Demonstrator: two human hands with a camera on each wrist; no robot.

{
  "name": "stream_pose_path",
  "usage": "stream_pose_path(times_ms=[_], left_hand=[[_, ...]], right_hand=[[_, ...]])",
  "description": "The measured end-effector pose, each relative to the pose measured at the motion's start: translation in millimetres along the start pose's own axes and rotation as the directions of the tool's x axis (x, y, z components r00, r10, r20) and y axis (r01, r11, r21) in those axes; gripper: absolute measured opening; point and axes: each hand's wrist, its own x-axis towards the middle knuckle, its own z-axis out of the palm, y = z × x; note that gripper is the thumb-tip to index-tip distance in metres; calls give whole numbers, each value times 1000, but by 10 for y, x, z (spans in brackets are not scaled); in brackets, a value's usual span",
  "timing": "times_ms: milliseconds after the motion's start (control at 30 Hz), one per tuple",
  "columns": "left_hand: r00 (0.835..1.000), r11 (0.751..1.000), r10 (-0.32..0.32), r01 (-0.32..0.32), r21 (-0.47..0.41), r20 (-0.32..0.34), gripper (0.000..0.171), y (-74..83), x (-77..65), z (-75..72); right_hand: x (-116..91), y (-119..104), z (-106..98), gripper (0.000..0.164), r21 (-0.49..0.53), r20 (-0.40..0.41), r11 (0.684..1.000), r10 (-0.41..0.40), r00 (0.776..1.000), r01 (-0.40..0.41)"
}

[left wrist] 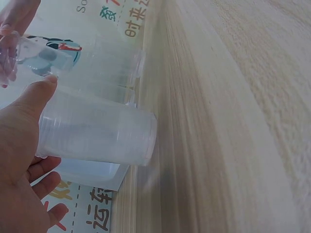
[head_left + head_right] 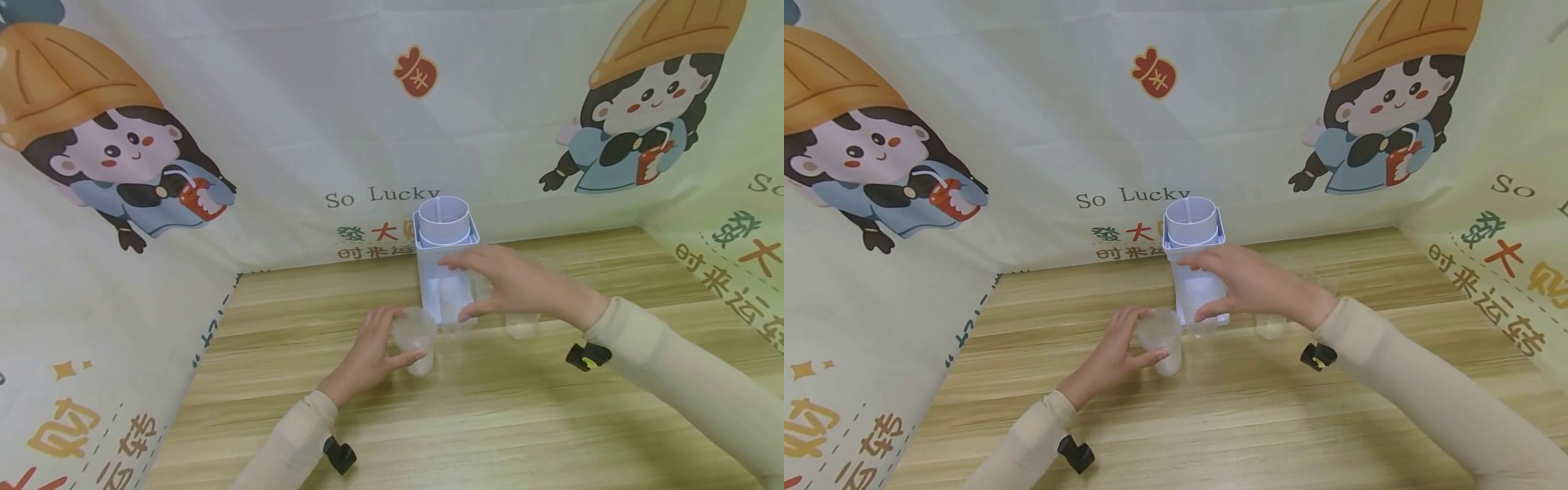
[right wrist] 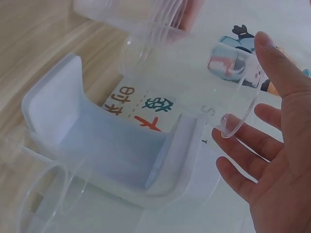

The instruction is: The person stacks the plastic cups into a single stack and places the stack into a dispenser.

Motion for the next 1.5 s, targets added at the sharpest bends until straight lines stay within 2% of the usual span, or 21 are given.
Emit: stream_pose_path(times_ms=[267, 433, 633, 933, 1167, 1500], left_hand=[[1000, 1000, 9, -9, 1, -6, 72, -2, -3, -8], [1000, 1000, 3, -3, -10, 13, 73, -9, -6, -8], [1000, 1000, 25, -25, -4, 1, 72, -27, -4, -4], [999, 999, 53, -53, -2, -12, 70, -17, -16, -6], [999, 999, 40, -40, -4, -12, 72, -12, -8, -5], [1000, 1000, 19, -19, -6, 18, 69, -24, 8, -7]], right_hand=[[77, -35, -82, 81, 8, -9, 1000, -16, 1000, 16], [126, -49, -116, 80, 5, -23, 999, -38, 999, 38], [212, -111, -128, 81, 20, -27, 999, -46, 999, 46], [341, -173, -19, 81, 45, -46, 993, -106, 993, 108], [413, -195, 58, 79, 39, -77, 984, -170, 982, 174], [462, -219, 156, 79, 29, -37, 985, -167, 985, 168]])
